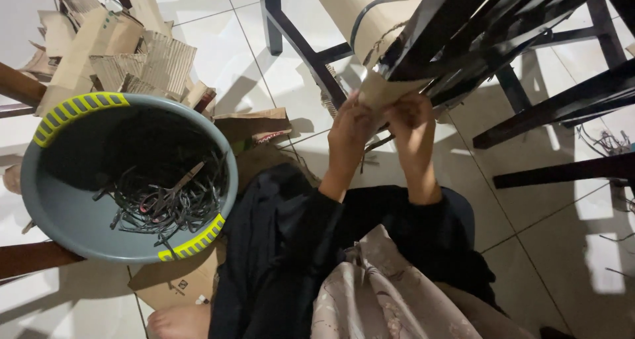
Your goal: Wrapping chair legs with cardboard and securing them with wire ties for protection
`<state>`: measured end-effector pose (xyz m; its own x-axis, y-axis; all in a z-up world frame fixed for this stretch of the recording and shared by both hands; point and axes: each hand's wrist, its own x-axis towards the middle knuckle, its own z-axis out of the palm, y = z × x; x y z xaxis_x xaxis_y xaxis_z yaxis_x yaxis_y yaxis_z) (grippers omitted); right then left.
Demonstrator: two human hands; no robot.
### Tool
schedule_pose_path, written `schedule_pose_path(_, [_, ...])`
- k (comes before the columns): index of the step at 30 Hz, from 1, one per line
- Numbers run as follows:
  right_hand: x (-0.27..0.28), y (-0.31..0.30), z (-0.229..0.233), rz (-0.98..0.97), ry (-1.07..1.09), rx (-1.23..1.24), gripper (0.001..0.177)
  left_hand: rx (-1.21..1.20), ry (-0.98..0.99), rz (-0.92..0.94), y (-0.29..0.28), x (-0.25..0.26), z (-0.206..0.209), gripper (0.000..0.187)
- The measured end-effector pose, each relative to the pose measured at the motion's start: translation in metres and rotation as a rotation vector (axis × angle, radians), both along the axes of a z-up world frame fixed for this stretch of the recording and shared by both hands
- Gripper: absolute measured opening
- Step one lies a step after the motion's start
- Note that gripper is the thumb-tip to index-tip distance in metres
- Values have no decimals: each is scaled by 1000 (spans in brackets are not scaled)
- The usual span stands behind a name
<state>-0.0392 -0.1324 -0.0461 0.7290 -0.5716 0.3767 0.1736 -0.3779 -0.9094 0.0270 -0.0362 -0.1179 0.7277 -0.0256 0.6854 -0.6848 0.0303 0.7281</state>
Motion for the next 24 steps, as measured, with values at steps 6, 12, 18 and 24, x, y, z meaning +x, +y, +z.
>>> schedule_pose_path(6, [0, -17, -24, 252, -162, 573, 18, -50, -43, -250, 3, 2, -8, 16])
schedule_pose_path(12, [5, -34, -45, 331, -235, 712, 22, -71, -141, -360, -3, 7, -18, 6])
schedule_pose_path(18, [-2, -25, -16, 300, -233, 672, 17, 12, -150, -454, 7, 8, -6, 28])
schedule_pose_path(24, [-4, -35, -34, 277, -296, 702, 18, 96, -186, -519, 3, 9, -12, 10])
